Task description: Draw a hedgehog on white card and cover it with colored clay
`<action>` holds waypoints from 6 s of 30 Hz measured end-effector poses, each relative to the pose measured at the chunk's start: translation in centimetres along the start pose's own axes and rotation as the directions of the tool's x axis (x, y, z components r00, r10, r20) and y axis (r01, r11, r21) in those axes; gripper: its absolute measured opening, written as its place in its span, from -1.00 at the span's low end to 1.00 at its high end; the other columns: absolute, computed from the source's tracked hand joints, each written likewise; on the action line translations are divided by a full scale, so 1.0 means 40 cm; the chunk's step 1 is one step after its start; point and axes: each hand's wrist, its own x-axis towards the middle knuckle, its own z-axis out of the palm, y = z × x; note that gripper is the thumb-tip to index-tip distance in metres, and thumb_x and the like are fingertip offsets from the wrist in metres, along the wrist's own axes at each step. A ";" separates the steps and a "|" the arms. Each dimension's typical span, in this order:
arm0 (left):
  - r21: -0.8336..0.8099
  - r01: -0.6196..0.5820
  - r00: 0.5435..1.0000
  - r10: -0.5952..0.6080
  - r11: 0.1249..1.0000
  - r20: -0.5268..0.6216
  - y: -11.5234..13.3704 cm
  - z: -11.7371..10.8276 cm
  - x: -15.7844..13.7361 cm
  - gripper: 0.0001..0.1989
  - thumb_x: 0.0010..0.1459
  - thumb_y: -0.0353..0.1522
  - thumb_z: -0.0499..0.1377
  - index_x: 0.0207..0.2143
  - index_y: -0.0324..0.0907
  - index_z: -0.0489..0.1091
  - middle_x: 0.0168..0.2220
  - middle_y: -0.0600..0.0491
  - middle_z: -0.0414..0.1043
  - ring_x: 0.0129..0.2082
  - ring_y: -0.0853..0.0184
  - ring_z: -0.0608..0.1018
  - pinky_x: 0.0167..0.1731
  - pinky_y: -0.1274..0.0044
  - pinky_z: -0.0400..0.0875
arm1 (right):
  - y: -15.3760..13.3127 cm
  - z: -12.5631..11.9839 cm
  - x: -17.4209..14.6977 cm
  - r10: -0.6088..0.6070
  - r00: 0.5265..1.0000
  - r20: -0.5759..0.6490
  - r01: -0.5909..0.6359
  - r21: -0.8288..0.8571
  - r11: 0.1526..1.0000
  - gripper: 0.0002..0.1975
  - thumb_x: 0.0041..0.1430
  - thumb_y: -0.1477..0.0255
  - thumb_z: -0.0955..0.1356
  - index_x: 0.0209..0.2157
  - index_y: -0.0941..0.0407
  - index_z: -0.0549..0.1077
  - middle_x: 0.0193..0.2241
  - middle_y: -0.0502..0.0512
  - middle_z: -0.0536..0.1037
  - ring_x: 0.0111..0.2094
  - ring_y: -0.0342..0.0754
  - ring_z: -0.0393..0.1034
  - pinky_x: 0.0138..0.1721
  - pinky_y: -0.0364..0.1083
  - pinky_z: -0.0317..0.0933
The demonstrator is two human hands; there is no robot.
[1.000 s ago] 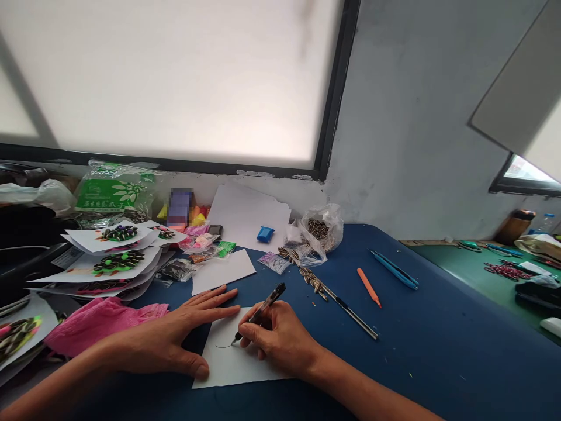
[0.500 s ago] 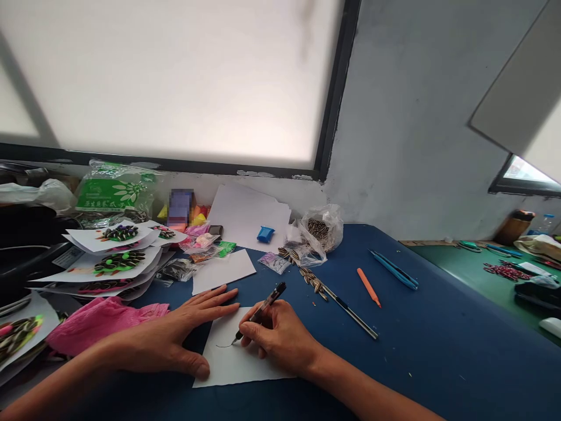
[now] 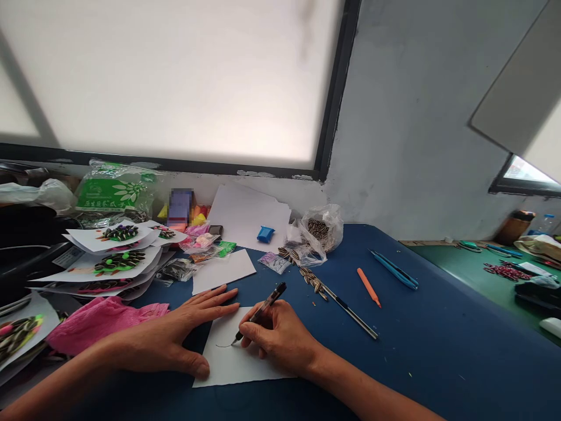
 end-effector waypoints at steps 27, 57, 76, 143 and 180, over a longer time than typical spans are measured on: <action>-0.031 -0.030 0.999 0.029 0.999 -0.017 -0.001 -0.001 -0.001 -0.06 -0.05 0.06 0.31 0.32 0.09 0.02 0.40 0.11 -0.28 0.38 0.02 -0.28 0.29 0.11 -0.27 | 0.006 0.000 0.004 -0.025 0.999 -0.038 0.025 -0.012 1.000 -0.69 0.14 0.22 0.39 -0.36 0.22 0.49 -0.51 0.08 0.54 -0.56 -0.18 0.34 -0.55 -0.21 0.24; -0.027 -0.040 0.999 0.040 0.999 -0.020 -0.003 0.000 -0.001 -0.10 -0.04 0.05 0.31 0.30 0.15 0.04 0.40 0.13 -0.28 0.37 0.00 -0.28 0.28 0.07 -0.27 | 0.010 0.000 0.005 -0.033 0.994 -0.100 0.030 -0.025 0.999 -0.65 0.14 0.16 0.37 -0.37 0.21 0.48 -0.52 0.04 0.53 -0.65 -0.24 0.26 -0.58 -0.21 0.17; 0.003 -0.026 0.999 0.026 1.000 -0.019 0.000 -0.001 -0.001 -0.08 -0.04 0.06 0.30 0.31 0.09 0.03 0.40 0.12 -0.29 0.38 0.03 -0.27 0.29 0.13 -0.27 | 0.010 0.008 0.003 -0.022 0.984 -0.179 0.016 -0.031 0.999 -0.71 0.14 0.21 0.37 -0.40 0.18 0.47 -0.54 0.00 0.51 -0.67 -0.24 0.27 -0.59 -0.21 0.17; -0.007 -0.037 0.999 0.037 0.999 -0.018 -0.010 0.004 -0.002 -0.09 -0.03 0.08 0.29 0.31 0.14 0.01 0.41 0.14 -0.30 0.37 0.01 -0.29 0.28 0.09 -0.28 | -0.009 -0.022 -0.031 0.018 0.959 -0.282 -0.068 -0.166 0.984 -0.79 0.17 0.31 0.29 -0.48 0.13 0.32 -0.57 -0.08 0.43 -0.66 -0.24 0.27 -0.61 -0.24 0.16; 0.013 -0.038 0.999 0.038 0.999 -0.020 -0.019 0.008 0.000 -0.08 -0.04 0.10 0.28 0.31 0.15 0.00 0.41 0.15 -0.30 0.37 0.01 -0.29 0.29 0.10 -0.29 | -0.014 -0.027 -0.059 0.034 0.953 -0.300 -0.091 -0.178 0.980 -0.80 0.11 0.35 0.30 -0.53 0.08 0.22 -0.66 -0.14 0.27 -0.70 -0.23 0.16 -0.67 -0.24 0.15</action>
